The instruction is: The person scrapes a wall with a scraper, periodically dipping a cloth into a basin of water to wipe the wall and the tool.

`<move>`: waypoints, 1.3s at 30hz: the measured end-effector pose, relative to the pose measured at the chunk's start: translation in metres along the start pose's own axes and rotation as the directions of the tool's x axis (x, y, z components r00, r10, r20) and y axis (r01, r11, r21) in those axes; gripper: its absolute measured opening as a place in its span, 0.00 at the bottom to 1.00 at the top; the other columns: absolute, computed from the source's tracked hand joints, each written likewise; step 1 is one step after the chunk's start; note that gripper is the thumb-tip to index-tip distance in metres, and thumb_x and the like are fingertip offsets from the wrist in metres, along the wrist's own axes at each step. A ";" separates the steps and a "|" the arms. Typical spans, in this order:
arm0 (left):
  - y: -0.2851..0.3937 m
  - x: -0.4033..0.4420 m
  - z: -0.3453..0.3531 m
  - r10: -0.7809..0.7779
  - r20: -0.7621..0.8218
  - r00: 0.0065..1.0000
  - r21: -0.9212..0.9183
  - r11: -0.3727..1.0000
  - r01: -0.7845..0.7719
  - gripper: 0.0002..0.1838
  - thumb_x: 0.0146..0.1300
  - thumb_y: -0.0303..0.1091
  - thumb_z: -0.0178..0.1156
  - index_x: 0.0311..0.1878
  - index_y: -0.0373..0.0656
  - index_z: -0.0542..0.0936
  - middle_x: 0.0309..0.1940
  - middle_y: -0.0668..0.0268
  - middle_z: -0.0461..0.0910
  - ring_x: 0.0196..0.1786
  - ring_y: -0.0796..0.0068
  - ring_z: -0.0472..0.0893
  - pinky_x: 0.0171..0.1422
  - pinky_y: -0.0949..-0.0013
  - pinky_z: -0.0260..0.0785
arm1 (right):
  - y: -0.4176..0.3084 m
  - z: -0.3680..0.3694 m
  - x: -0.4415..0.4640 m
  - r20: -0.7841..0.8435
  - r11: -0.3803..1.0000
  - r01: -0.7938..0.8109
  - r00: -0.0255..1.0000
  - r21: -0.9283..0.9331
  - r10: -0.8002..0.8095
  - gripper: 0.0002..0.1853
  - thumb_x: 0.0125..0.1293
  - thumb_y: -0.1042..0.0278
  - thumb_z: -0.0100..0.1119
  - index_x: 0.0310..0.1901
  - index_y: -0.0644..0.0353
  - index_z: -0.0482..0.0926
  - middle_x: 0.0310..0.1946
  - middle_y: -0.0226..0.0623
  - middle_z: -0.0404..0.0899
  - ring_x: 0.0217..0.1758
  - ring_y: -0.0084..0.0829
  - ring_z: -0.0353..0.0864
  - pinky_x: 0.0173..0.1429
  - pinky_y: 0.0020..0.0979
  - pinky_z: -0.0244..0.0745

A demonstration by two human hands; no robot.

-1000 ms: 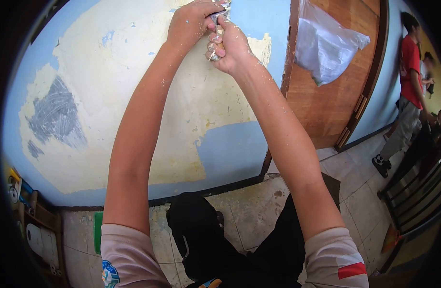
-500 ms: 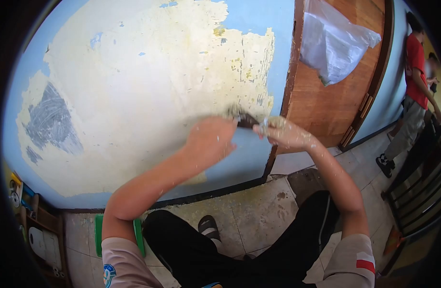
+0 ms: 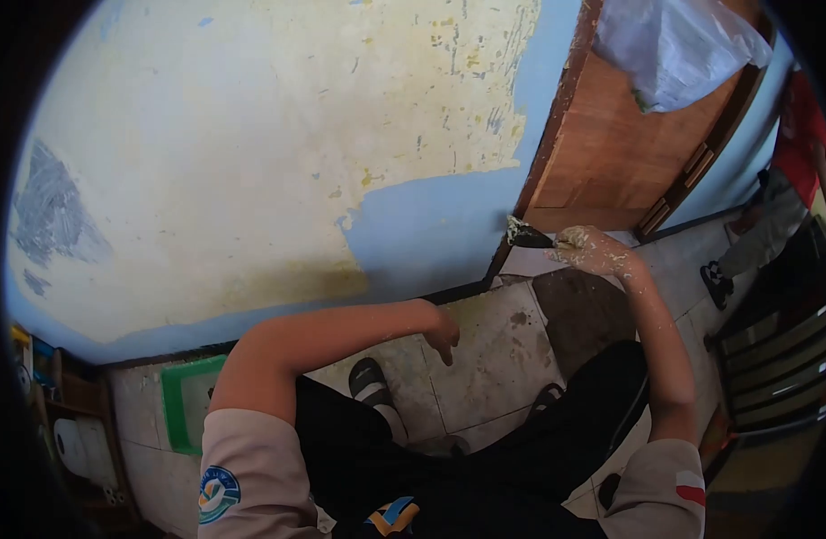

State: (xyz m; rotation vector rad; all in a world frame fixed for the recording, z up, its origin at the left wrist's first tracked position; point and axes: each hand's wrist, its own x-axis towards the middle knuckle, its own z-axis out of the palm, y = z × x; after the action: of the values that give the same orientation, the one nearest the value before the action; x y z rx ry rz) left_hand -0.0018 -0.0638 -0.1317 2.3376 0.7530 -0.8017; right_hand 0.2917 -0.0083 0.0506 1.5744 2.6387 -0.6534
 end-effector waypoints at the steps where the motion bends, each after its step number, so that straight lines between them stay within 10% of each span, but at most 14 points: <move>1: 0.002 0.001 -0.003 -0.005 -0.003 1.000 -0.028 1.000 0.005 0.29 0.64 0.57 0.66 0.60 0.45 0.84 0.56 0.58 0.85 0.60 0.53 0.82 0.63 0.47 0.74 | 0.001 -0.003 -0.003 0.004 0.999 0.011 1.000 0.031 -0.011 0.27 0.68 0.44 0.65 0.40 0.68 0.83 0.33 0.52 0.83 0.38 0.48 0.82 0.48 0.44 0.77; 5: 0.015 -0.031 -0.041 -0.138 0.007 0.990 0.240 0.962 0.132 0.29 0.62 0.54 0.67 0.62 0.48 0.82 0.54 0.59 0.85 0.59 0.52 0.83 0.60 0.49 0.78 | 0.001 0.000 -0.008 0.102 0.997 -0.080 0.992 0.012 0.078 0.27 0.68 0.43 0.66 0.36 0.68 0.81 0.28 0.45 0.81 0.33 0.38 0.80 0.44 0.39 0.76; 15: 0.021 -0.055 0.059 -0.038 -0.201 0.979 -0.116 0.993 0.014 0.30 0.63 0.55 0.66 0.63 0.47 0.82 0.54 0.55 0.85 0.59 0.49 0.82 0.62 0.49 0.75 | -0.016 -0.002 -0.006 0.264 0.988 -0.099 0.962 0.117 0.065 0.26 0.69 0.43 0.67 0.33 0.63 0.80 0.23 0.29 0.74 0.26 0.21 0.72 0.32 0.30 0.70; 17: 0.006 -0.049 0.100 0.091 0.203 0.975 -0.101 0.992 -0.071 0.34 0.63 0.57 0.67 0.66 0.44 0.80 0.57 0.51 0.83 0.61 0.48 0.81 0.66 0.49 0.72 | -0.015 0.002 -0.002 0.260 0.978 -0.086 0.965 0.189 0.035 0.25 0.70 0.44 0.66 0.33 0.63 0.80 0.21 0.28 0.73 0.24 0.20 0.70 0.31 0.30 0.68; 21: -0.020 -0.055 0.141 0.041 0.326 0.945 -0.144 0.990 0.006 0.36 0.63 0.57 0.67 0.67 0.42 0.79 0.60 0.49 0.82 0.63 0.48 0.80 0.68 0.52 0.71 | -0.036 0.008 0.005 0.277 0.992 -0.073 0.960 0.107 0.041 0.24 0.71 0.46 0.66 0.33 0.64 0.80 0.20 0.28 0.73 0.24 0.18 0.69 0.29 0.29 0.67; 34: -0.038 -0.105 0.136 -0.126 -0.136 0.983 -0.351 0.934 0.071 0.32 0.64 0.54 0.67 0.64 0.41 0.81 0.57 0.49 0.83 0.61 0.47 0.81 0.66 0.52 0.73 | -0.079 0.034 0.073 0.288 0.991 0.132 0.948 0.018 -0.131 0.25 0.71 0.47 0.62 0.36 0.68 0.82 0.29 0.46 0.79 0.35 0.35 0.79 0.44 0.38 0.74; 39: -0.024 -0.129 0.119 -0.160 -0.257 0.953 -0.370 0.927 0.056 0.28 0.65 0.52 0.66 0.62 0.43 0.82 0.55 0.54 0.85 0.57 0.50 0.84 0.62 0.52 0.75 | -0.101 0.048 0.075 0.126 0.947 0.287 0.944 0.145 -0.305 0.23 0.74 0.51 0.61 0.38 0.69 0.76 0.25 0.45 0.71 0.31 0.31 0.67 0.40 0.38 0.70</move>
State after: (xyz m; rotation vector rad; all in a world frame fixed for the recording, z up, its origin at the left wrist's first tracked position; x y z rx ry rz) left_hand -0.1468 -0.1654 -0.1322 2.1083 1.0630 -0.3335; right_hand 0.1593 -0.0031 0.0268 1.1048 2.7935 -0.9244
